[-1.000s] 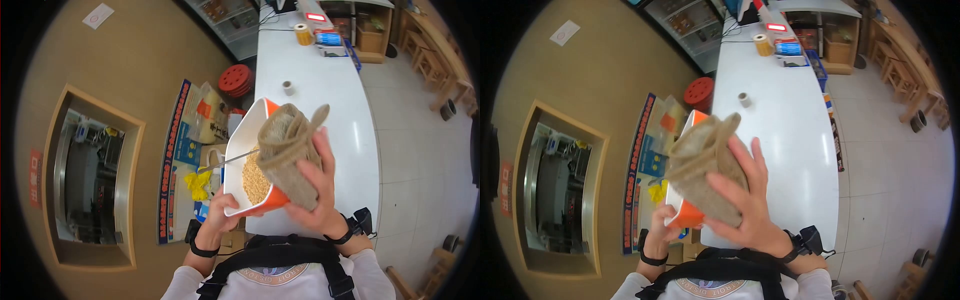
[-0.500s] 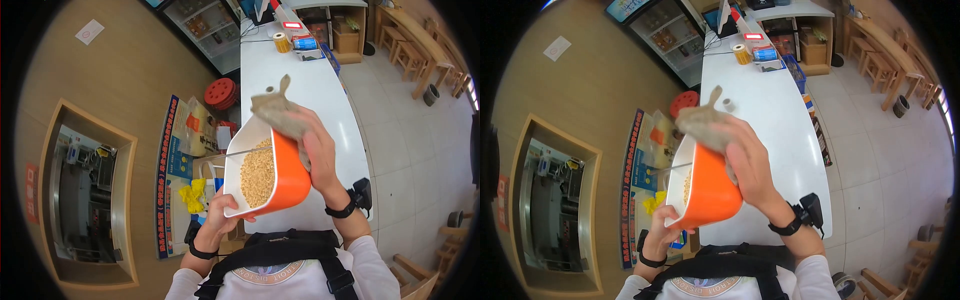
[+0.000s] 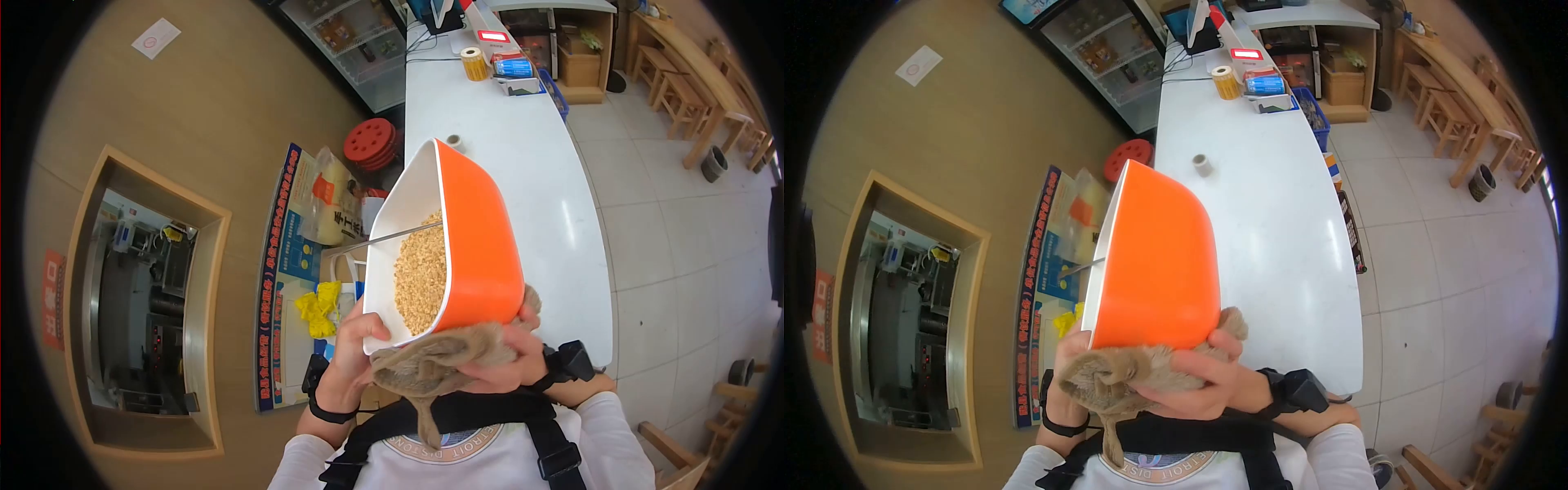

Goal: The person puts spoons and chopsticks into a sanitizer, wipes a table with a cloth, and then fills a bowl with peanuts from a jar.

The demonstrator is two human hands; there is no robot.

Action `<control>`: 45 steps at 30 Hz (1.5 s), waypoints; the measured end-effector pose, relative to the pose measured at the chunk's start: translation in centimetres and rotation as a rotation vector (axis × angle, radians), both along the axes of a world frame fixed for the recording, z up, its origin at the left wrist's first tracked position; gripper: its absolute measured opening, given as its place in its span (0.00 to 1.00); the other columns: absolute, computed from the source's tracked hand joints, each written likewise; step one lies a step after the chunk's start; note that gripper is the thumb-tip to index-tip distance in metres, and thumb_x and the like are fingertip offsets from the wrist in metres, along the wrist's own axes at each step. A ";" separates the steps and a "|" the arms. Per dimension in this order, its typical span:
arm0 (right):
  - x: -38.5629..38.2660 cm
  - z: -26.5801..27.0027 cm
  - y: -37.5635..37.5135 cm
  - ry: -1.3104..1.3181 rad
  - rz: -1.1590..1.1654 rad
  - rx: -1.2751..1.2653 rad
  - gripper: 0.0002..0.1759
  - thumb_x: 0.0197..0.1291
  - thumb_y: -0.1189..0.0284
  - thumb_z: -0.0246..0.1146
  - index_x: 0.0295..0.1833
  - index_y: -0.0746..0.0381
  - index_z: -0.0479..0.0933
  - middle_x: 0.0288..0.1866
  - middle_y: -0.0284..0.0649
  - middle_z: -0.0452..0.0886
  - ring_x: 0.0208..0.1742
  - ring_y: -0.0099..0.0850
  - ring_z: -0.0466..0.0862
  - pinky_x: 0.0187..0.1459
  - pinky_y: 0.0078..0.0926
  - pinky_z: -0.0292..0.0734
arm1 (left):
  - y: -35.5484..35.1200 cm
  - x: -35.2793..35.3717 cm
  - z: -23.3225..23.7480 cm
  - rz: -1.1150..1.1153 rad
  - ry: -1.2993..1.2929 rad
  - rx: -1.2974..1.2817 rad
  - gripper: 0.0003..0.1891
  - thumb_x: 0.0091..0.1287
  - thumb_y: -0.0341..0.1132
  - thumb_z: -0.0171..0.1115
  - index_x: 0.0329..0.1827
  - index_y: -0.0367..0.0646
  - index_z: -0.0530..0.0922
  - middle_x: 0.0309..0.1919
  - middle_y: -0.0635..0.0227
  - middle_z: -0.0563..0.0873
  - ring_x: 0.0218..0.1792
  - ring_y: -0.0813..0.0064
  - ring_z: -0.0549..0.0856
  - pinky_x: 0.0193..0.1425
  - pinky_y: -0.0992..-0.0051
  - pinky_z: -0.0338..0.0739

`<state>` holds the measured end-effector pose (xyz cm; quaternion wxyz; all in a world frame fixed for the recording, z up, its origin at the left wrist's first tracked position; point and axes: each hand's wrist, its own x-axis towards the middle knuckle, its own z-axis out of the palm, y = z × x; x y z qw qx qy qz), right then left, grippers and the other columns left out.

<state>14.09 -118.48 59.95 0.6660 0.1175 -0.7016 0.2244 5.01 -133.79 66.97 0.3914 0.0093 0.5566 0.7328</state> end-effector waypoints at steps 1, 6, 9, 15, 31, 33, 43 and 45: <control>-0.1 -1.2 -0.3 0.027 0.036 0.071 0.15 0.39 0.60 0.66 0.38 0.39 0.76 0.44 0.28 0.74 0.51 0.32 0.69 0.53 0.35 0.60 | -0.2 -0.3 -0.3 0.006 -0.047 0.015 0.36 0.38 0.23 0.45 0.60 0.32 0.60 0.52 0.51 0.72 0.50 0.60 0.77 0.55 0.70 0.72; -0.9 -3.7 -1.5 0.132 0.042 0.055 0.15 0.37 0.71 0.65 0.34 0.39 0.80 0.44 0.19 0.73 0.49 0.28 0.70 0.52 0.33 0.59 | -0.3 -0.3 0.1 -0.002 -0.044 0.062 0.36 0.38 0.22 0.45 0.60 0.32 0.59 0.53 0.52 0.72 0.51 0.60 0.76 0.54 0.70 0.72; -0.7 -4.1 0.0 0.031 0.202 0.107 0.12 0.39 0.63 0.67 0.35 0.44 0.82 0.37 0.20 0.75 0.47 0.20 0.73 0.52 0.28 0.61 | -0.2 -0.2 -0.5 0.036 -0.031 0.082 0.37 0.38 0.22 0.46 0.60 0.32 0.58 0.53 0.51 0.72 0.51 0.60 0.76 0.54 0.71 0.73; 0.5 -3.7 1.6 -0.060 0.348 0.044 0.12 0.37 0.69 0.68 0.33 0.48 0.80 0.39 0.22 0.75 0.47 0.29 0.73 0.45 0.29 0.68 | -0.6 -0.6 -0.5 0.015 -0.009 0.129 0.37 0.38 0.23 0.45 0.61 0.32 0.56 0.51 0.50 0.72 0.48 0.56 0.77 0.45 0.65 0.79; 0.7 5.7 3.9 -0.322 0.399 -0.516 0.22 0.35 0.71 0.74 0.38 0.57 0.72 0.41 0.42 0.69 0.43 0.38 0.70 0.42 0.27 0.68 | 0.3 1.0 -0.8 -0.072 0.052 0.040 0.41 0.38 0.26 0.46 0.64 0.37 0.50 0.52 0.49 0.71 0.43 0.56 0.80 0.25 0.66 0.83; 0.5 6.0 4.4 -0.327 0.426 -0.540 0.21 0.36 0.72 0.73 0.37 0.59 0.71 0.39 0.40 0.69 0.41 0.35 0.70 0.41 0.25 0.68 | 0.1 1.1 -1.1 -0.073 0.047 0.043 0.41 0.38 0.26 0.46 0.64 0.37 0.50 0.52 0.49 0.71 0.43 0.56 0.80 0.25 0.66 0.83; -4.4 -0.1 5.2 -0.625 0.591 -1.224 0.11 0.54 0.72 0.60 0.41 0.65 0.70 0.41 0.41 0.74 0.44 0.24 0.73 0.46 0.23 0.70 | -1.0 -0.3 -2.2 0.041 0.091 0.004 0.36 0.39 0.26 0.46 0.59 0.29 0.56 0.45 0.45 0.75 0.34 0.57 0.83 0.22 0.69 0.83; -4.5 -5.0 5.0 -1.046 0.588 -0.956 0.16 0.57 0.68 0.58 0.48 0.63 0.69 0.46 0.42 0.73 0.47 0.27 0.73 0.49 0.27 0.69 | -1.5 -0.9 -2.4 0.008 0.004 0.062 0.36 0.40 0.27 0.45 0.61 0.34 0.55 0.46 0.50 0.76 0.37 0.58 0.82 0.24 0.68 0.83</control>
